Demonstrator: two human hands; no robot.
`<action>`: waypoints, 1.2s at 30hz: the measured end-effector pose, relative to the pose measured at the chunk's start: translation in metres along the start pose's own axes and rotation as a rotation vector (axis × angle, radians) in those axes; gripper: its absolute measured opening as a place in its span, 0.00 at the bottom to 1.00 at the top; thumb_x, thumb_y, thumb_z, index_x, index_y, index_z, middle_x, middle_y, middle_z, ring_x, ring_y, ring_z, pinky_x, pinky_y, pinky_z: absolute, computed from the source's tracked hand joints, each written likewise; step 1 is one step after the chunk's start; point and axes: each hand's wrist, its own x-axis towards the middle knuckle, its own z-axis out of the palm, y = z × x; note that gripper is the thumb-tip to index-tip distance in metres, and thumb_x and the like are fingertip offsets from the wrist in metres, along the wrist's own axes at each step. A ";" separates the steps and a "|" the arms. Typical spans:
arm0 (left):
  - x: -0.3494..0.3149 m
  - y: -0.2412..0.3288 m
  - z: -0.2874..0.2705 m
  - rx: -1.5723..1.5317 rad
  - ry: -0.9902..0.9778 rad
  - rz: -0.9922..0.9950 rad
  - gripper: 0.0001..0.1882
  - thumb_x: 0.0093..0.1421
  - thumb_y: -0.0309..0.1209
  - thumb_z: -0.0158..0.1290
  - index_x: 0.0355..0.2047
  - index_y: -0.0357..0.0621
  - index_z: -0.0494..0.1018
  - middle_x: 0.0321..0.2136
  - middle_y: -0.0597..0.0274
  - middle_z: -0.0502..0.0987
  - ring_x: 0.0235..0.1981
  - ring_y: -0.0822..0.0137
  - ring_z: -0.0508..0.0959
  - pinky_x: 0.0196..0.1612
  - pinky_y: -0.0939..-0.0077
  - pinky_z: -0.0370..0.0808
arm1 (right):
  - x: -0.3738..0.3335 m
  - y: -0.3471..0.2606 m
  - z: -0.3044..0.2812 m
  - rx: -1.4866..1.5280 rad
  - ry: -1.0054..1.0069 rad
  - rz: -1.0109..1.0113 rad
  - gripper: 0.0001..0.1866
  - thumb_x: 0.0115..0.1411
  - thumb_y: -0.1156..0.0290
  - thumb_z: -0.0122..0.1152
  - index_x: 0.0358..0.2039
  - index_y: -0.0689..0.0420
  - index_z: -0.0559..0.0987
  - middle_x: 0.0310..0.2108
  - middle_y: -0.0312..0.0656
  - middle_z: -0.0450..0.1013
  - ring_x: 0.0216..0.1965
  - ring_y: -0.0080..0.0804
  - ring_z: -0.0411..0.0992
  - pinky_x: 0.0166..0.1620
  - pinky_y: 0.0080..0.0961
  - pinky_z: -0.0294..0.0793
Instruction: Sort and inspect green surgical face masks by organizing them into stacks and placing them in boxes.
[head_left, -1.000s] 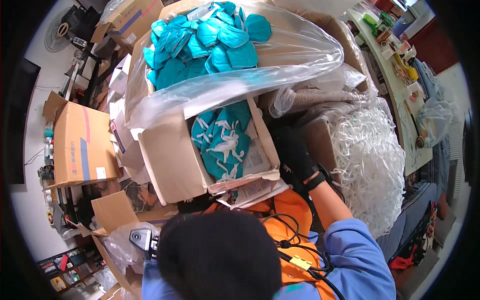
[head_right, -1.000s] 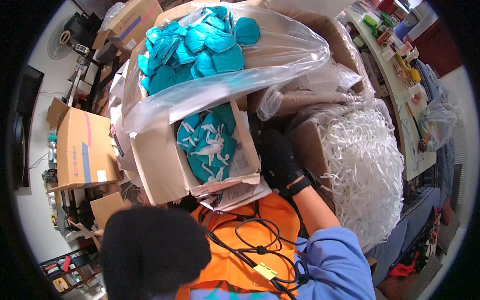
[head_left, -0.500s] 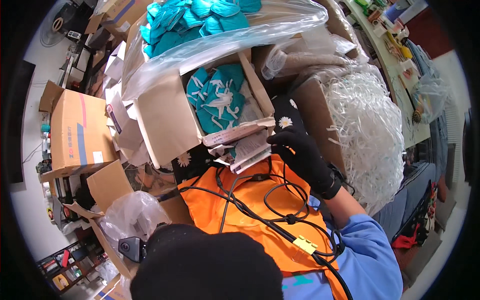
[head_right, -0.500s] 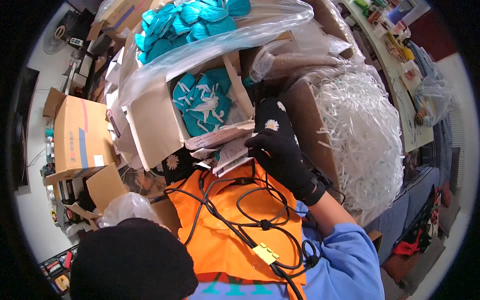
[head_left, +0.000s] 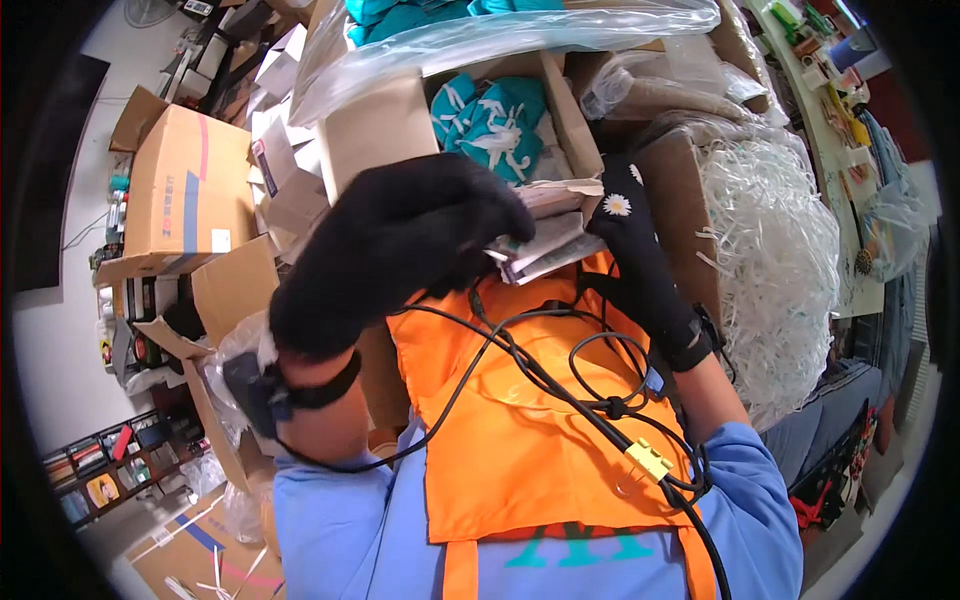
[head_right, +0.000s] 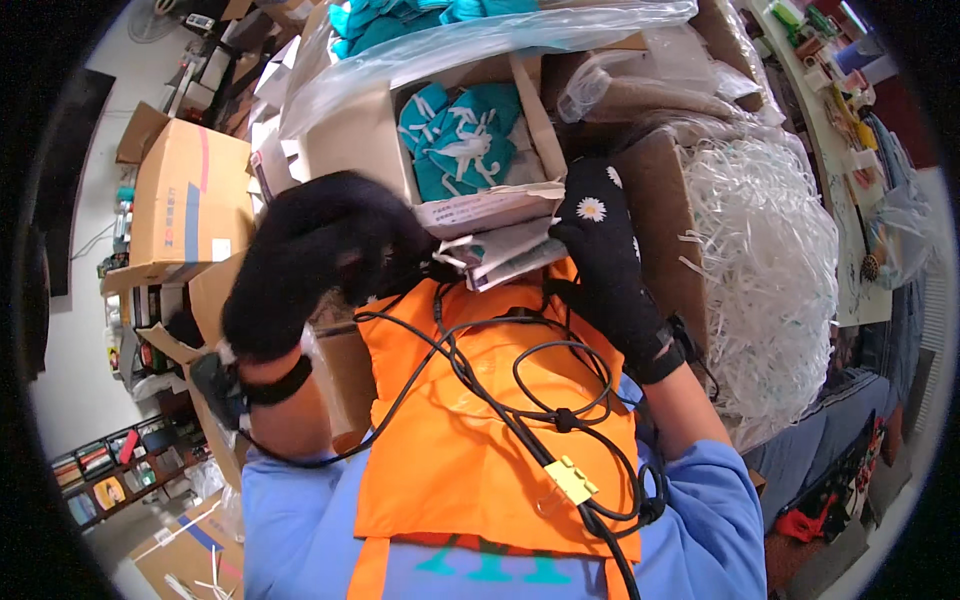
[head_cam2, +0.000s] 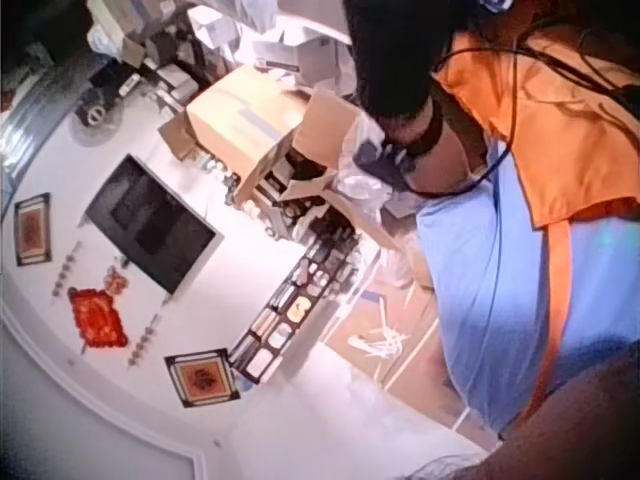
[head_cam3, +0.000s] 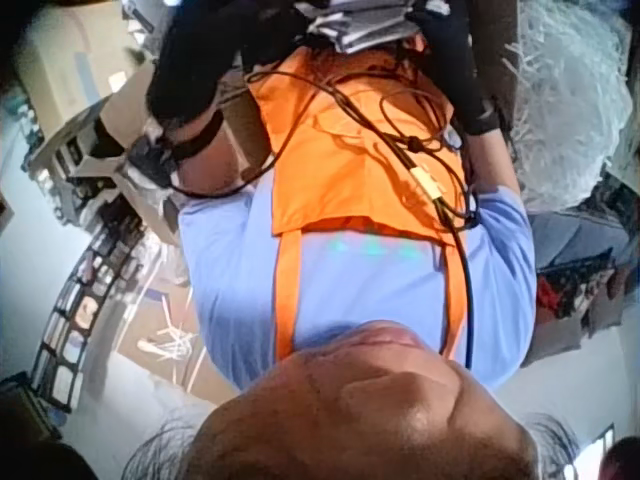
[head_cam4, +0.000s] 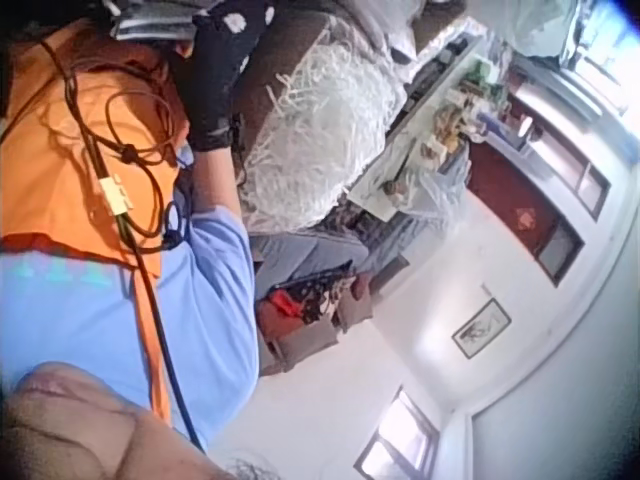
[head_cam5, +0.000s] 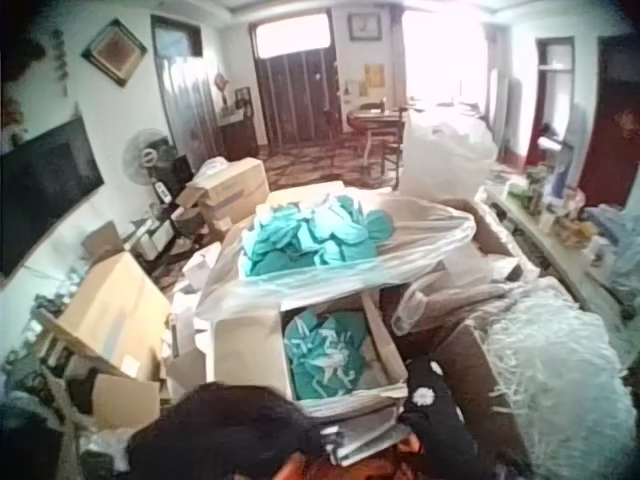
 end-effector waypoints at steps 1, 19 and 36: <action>0.009 -0.015 -0.005 0.223 0.058 -0.009 0.12 0.57 0.32 0.54 0.38 0.38 0.77 0.31 0.53 0.79 0.26 0.58 0.78 0.33 0.72 0.76 | 0.007 -0.001 0.002 -0.033 0.004 -0.046 0.29 0.28 0.77 0.72 0.37 0.60 0.73 0.53 0.59 0.62 0.59 0.60 0.57 0.63 0.49 0.54; 0.051 -0.066 -0.027 1.067 0.173 0.366 0.13 0.60 0.35 0.53 0.39 0.40 0.77 0.30 0.53 0.80 0.31 0.58 0.81 0.35 0.69 0.75 | 0.049 0.003 -0.035 0.386 0.031 0.325 0.23 0.44 0.78 0.69 0.44 0.60 0.76 0.39 0.44 0.76 0.40 0.33 0.74 0.45 0.28 0.73; 0.083 -0.068 -0.094 0.980 0.401 0.538 0.34 0.52 0.31 0.62 0.59 0.45 0.62 0.47 0.52 0.76 0.44 0.60 0.78 0.48 0.68 0.74 | 0.107 -0.019 -0.019 0.194 0.156 0.351 0.06 0.60 0.72 0.58 0.34 0.61 0.78 0.23 0.42 0.74 0.23 0.27 0.74 0.27 0.24 0.71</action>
